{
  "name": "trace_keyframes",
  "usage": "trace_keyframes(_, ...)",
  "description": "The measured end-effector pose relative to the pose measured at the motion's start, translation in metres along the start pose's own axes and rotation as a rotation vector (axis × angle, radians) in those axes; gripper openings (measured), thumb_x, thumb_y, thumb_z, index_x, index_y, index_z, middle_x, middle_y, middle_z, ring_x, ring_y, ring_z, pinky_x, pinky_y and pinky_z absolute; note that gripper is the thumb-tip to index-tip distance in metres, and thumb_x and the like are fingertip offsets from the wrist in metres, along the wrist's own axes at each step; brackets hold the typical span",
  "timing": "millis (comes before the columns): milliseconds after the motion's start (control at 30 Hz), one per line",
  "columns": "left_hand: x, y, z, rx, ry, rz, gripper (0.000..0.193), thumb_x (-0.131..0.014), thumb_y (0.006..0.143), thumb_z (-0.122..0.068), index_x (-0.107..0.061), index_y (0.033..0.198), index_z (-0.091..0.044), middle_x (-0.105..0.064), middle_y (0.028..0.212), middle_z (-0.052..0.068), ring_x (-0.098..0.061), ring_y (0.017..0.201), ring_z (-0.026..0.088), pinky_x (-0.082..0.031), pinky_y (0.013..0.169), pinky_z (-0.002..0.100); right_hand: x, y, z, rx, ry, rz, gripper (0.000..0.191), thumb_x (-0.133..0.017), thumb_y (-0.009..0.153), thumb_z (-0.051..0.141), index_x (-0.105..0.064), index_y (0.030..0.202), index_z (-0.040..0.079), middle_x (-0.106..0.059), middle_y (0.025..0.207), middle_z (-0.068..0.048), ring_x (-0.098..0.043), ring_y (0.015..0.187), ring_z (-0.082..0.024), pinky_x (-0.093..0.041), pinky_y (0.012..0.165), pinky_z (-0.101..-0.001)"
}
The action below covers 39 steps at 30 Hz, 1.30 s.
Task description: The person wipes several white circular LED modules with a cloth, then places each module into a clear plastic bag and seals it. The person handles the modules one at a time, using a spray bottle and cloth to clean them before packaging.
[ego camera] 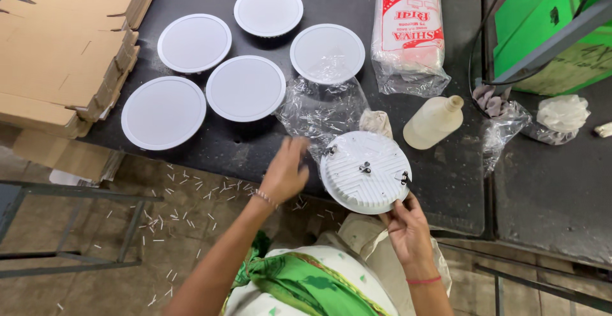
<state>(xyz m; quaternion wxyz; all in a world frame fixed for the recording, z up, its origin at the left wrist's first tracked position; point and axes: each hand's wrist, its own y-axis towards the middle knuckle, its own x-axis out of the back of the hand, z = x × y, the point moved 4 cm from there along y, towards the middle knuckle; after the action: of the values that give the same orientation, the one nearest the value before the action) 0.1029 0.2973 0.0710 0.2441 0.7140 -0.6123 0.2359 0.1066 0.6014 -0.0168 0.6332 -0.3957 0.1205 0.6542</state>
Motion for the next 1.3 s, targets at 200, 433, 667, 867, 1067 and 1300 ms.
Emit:
trace_keyframes(200,-0.036,-0.026,-0.002,0.004,-0.082,-0.114,0.022,-0.074,0.084,-0.012,-0.065,0.102,-0.004,-0.068,0.098,0.016,-0.066,0.087,0.038,-0.054,0.075,0.044,-0.010,0.013,-0.005,-0.042,0.027,0.050,0.039,-0.050,0.098,-0.004,-0.049,0.137,-0.002,-0.061,0.132,-0.016,-0.060,0.120,-0.026,-0.049,0.109,-0.0472)
trace_keyframes(433,-0.020,-0.014,0.004,-0.111,-0.066,-0.290,0.013,-0.066,0.092,-0.009,-0.069,0.104,-0.004,-0.071,0.097,0.015,-0.068,0.088,0.039,-0.054,0.073,0.045,-0.029,0.018,-0.007,-0.134,-0.003,0.059,0.049,-0.050,0.093,-0.006,-0.047,0.142,-0.003,-0.062,0.134,-0.016,-0.062,0.121,-0.027,-0.051,0.107,-0.0436)
trace_keyframes(667,-0.053,-0.015,0.037,0.370,-1.168,0.006,0.031,-0.052,0.099,-0.019,-0.074,0.113,-0.003,-0.076,0.091,0.008,-0.073,0.078,0.014,-0.057,0.072,0.028,-0.034,0.017,-0.013,-0.135,0.019,0.069,0.053,-0.051,0.092,-0.007,-0.046,0.145,-0.002,-0.062,0.133,-0.015,-0.063,0.121,-0.026,-0.052,0.106,-0.0433)
trace_keyframes(867,-0.049,-0.012,0.039,0.339,-0.666,-0.139,0.041,-0.057,0.106,-0.031,-0.067,0.083,0.002,-0.066,0.067,0.005,-0.058,0.057,0.009,-0.046,0.053,0.026,-0.049,0.014,-0.016,-0.110,0.025,0.081,0.052,-0.051,0.092,-0.007,-0.045,0.144,-0.003,-0.061,0.136,-0.015,-0.061,0.123,-0.026,-0.050,0.108,-0.0435)
trace_keyframes(1067,-0.055,-0.037,-0.005,0.238,-0.474,0.032,0.032,-0.056,0.101,-0.026,-0.065,0.082,-0.003,-0.067,0.064,0.006,-0.059,0.054,0.011,-0.050,0.053,0.029,-0.073,0.023,-0.013,-0.065,-0.004,0.087,0.051,-0.050,0.093,-0.006,-0.044,0.144,-0.002,-0.060,0.137,-0.014,-0.061,0.123,-0.025,-0.051,0.108,-0.0421)
trace_keyframes(1300,-0.041,-0.050,-0.032,0.076,-0.326,0.183,0.032,-0.060,0.099,-0.026,-0.068,0.081,-0.001,-0.067,0.065,0.012,-0.063,0.053,0.022,-0.051,0.057,0.035,-0.087,0.027,-0.017,-0.145,-0.145,0.207,0.051,-0.054,0.093,-0.007,-0.048,0.143,0.001,-0.063,0.126,-0.010,-0.064,0.111,-0.021,-0.054,0.098,-0.0379)
